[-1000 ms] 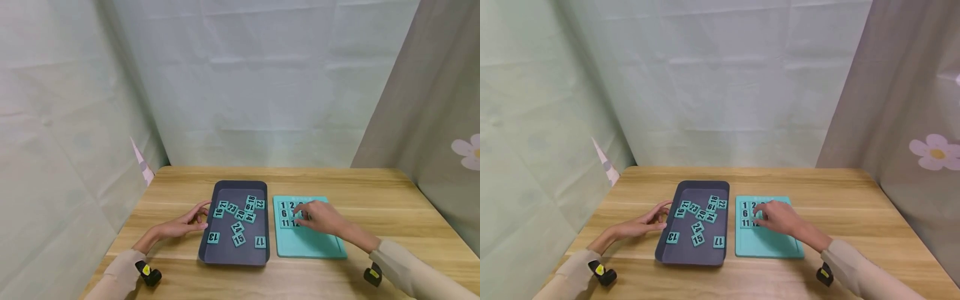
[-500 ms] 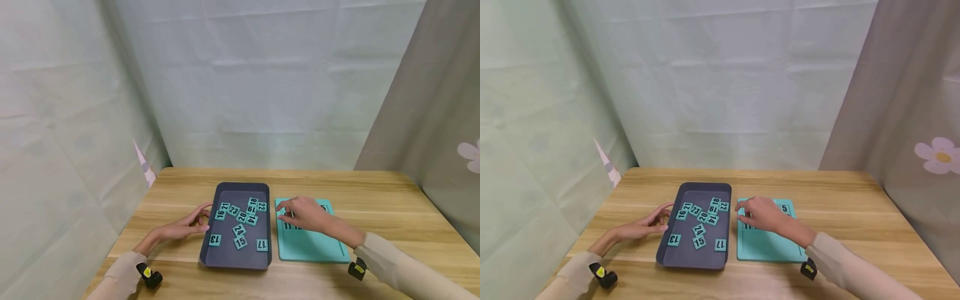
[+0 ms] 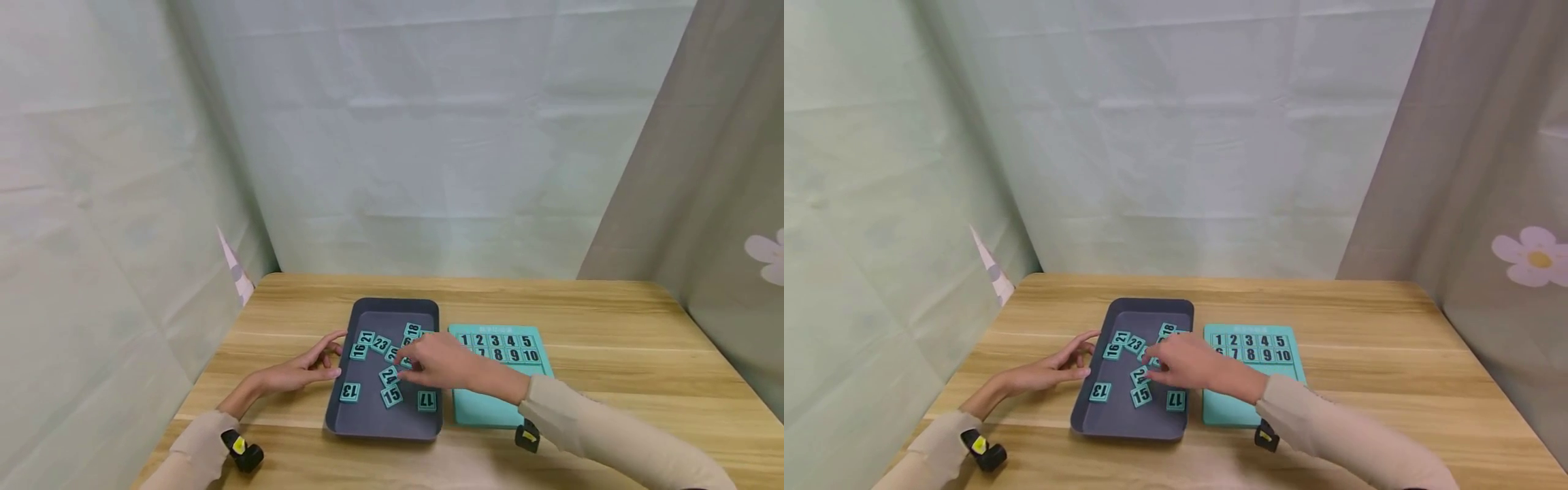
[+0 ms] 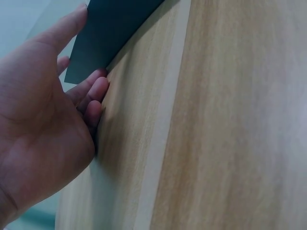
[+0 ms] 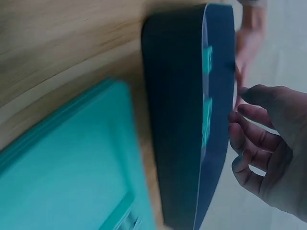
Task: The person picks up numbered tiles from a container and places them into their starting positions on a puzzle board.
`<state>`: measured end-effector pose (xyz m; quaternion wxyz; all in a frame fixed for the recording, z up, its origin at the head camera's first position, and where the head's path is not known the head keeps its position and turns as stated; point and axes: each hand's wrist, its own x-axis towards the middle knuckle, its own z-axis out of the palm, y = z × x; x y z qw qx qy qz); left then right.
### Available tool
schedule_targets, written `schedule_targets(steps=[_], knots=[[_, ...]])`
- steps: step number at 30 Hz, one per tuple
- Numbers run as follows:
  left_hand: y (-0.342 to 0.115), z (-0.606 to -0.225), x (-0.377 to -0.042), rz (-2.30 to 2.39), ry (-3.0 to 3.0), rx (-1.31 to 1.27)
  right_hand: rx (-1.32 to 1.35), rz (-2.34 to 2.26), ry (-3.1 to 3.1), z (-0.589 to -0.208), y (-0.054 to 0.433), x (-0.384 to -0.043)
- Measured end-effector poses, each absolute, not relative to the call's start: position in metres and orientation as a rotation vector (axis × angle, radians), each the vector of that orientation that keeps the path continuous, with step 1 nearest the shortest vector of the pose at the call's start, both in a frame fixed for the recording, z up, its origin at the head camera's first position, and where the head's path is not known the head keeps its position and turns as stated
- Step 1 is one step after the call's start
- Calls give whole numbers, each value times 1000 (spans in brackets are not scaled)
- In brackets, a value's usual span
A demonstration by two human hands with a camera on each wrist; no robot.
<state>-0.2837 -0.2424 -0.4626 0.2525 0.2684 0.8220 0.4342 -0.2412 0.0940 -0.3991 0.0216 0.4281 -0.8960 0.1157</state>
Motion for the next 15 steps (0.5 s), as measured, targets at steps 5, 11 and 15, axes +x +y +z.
schedule_targets(steps=[5, 11, 15], knots=[[-240, -462, -285, 1177, 2232, 738, 1430, 204, -2824, -404, 54, -245], [-239, -463, -283, 1188, 2210, 765, 1532, 20, -2853, -413, 22, -248], [-240, -465, -283, 1195, 2200, 770, 1547, -41, -2878, -418, 9, -251]])
